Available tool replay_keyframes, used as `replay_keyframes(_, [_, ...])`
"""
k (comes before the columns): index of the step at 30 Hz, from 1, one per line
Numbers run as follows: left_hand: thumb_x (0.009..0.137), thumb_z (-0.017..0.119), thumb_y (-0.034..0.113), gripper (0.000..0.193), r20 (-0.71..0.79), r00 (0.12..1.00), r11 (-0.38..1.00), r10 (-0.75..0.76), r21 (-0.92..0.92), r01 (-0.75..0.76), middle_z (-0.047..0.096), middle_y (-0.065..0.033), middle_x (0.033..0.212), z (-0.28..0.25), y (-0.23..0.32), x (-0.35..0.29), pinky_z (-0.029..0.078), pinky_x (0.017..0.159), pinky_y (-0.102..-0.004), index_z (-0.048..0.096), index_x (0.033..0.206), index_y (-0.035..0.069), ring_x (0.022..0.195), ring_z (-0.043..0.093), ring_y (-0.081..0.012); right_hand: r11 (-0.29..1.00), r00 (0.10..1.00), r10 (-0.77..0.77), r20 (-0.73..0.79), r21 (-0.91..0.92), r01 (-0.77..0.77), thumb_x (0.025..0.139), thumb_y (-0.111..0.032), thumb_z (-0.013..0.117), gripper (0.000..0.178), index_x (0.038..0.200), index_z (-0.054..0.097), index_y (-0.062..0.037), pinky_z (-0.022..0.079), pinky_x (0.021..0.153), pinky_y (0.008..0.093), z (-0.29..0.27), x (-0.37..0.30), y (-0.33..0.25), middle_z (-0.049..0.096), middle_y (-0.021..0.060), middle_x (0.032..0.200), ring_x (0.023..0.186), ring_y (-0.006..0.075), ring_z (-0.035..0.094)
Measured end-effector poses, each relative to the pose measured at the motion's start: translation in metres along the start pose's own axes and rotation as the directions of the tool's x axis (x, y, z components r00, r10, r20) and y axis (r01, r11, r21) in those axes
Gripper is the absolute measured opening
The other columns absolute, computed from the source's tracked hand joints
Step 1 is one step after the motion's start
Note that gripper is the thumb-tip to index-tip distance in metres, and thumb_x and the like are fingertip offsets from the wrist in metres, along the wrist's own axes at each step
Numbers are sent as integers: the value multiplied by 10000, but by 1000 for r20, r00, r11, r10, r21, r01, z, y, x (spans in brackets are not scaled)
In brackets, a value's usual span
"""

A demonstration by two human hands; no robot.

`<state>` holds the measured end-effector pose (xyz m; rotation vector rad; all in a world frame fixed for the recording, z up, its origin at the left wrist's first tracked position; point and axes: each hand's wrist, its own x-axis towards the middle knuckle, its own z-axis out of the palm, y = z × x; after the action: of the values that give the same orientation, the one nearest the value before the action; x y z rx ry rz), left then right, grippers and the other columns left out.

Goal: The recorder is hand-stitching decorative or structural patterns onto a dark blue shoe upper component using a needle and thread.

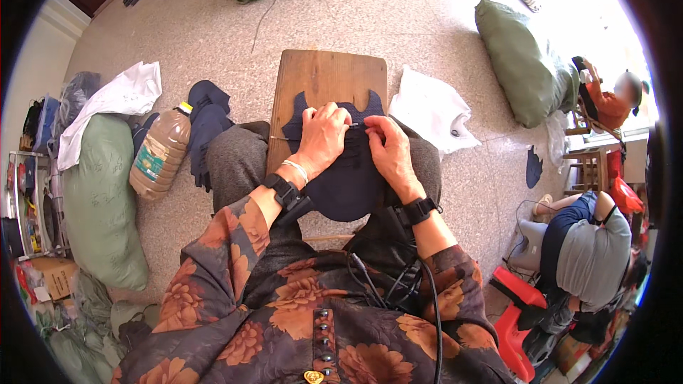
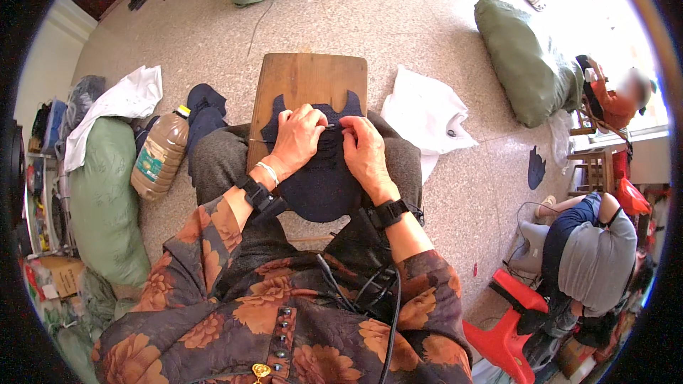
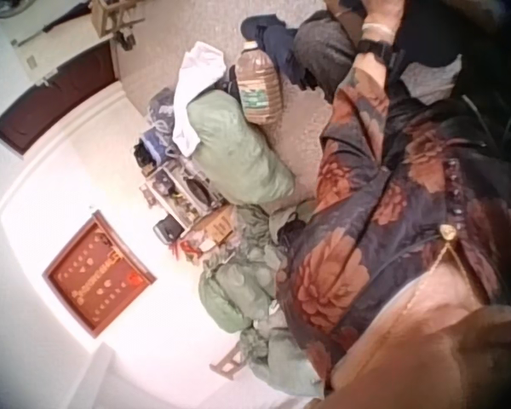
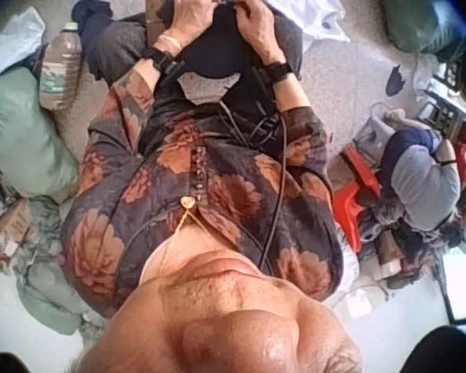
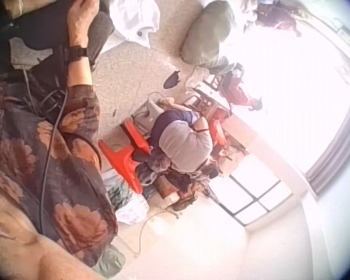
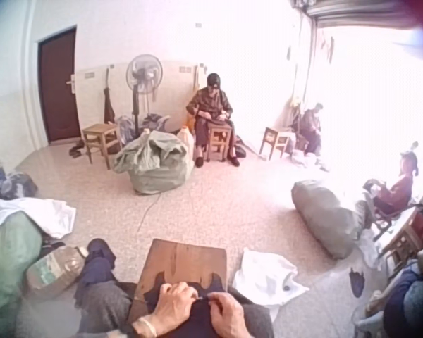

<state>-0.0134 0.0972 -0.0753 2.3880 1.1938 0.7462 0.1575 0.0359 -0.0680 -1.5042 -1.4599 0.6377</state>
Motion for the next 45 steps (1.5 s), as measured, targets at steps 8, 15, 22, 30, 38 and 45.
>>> replay_keyframes(8, [922, 637, 134, 58, -56, 998, 1000, -2, 14, 3, 604, -47, 974, 6, -4, -4, 357, 904, -423, 624, 978, 127, 1006, 596, -249, 984, 999, -33, 29, -176, 38, 850, 3, 691, 217, 1063, 648, -2, 549, 786, 360, 8, -4, -14, 624, 132, 1005, 826, 238, 659])
replay_keyframes(15, [901, 647, 46, 42, -274, 962, 988, 11, -143, -52, 620, -104, 865, -51, -7, -6, 483, 715, -418, 610, 923, 44, 811, 638, -314, 993, 988, 110, 111, 18, -113, 852, 31, 672, 192, 1040, 642, 14, 546, 798, 360, -11, 0, 0, 607, 134, 973, 831, 266, 646])
replay_keyframes(22, [910, 625, 19, 36, -159, 987, 967, 5, -252, -45, 587, -140, 903, -64, 3, -52, 488, 796, -406, 592, 924, 26, 878, 607, -338, 988, 986, -92, 136, -107, 107, 811, 18, 726, 163, 939, 626, 2, 534, 768, 370, 14, 13, -10, 582, 136, 960, 841, 287, 626])
replay_keyframes(30, [936, 572, 42, 254, -282, 956, 992, -82, -112, 52, 681, -138, 915, -125, -52, -66, 545, 746, -435, 571, 1189, 53, 874, 691, -342, 976, 981, -113, 160, -167, 140, 888, 2, 642, 25, 897, 619, -2, 504, 731, 337, -17, -3, -3, 617, 116, 926, 810, 257, 616])
replay_keyframes(38, [829, 571, 24, 225, 64, 901, 862, -428, 329, 386, 728, -206, 939, -219, -220, -111, 547, 797, -458, 697, 1016, 18, 915, 703, -384, 994, 964, 24, 264, -106, 4, 877, 19, 635, 62, 939, 643, 17, 494, 795, 309, -16, -2, -11, 619, 89, 1018, 884, 200, 599])
replay_keyframes(45, [781, 613, 120, 201, -234, 890, 812, -391, 368, 453, 731, -196, 928, -348, -281, -80, 542, 800, -468, 720, 940, 61, 913, 703, -373, 992, 947, -79, 310, -71, 106, 877, 15, 630, 79, 951, 652, 1, 468, 779, 284, -9, 10, -6, 608, 66, 1019, 868, 163, 563])
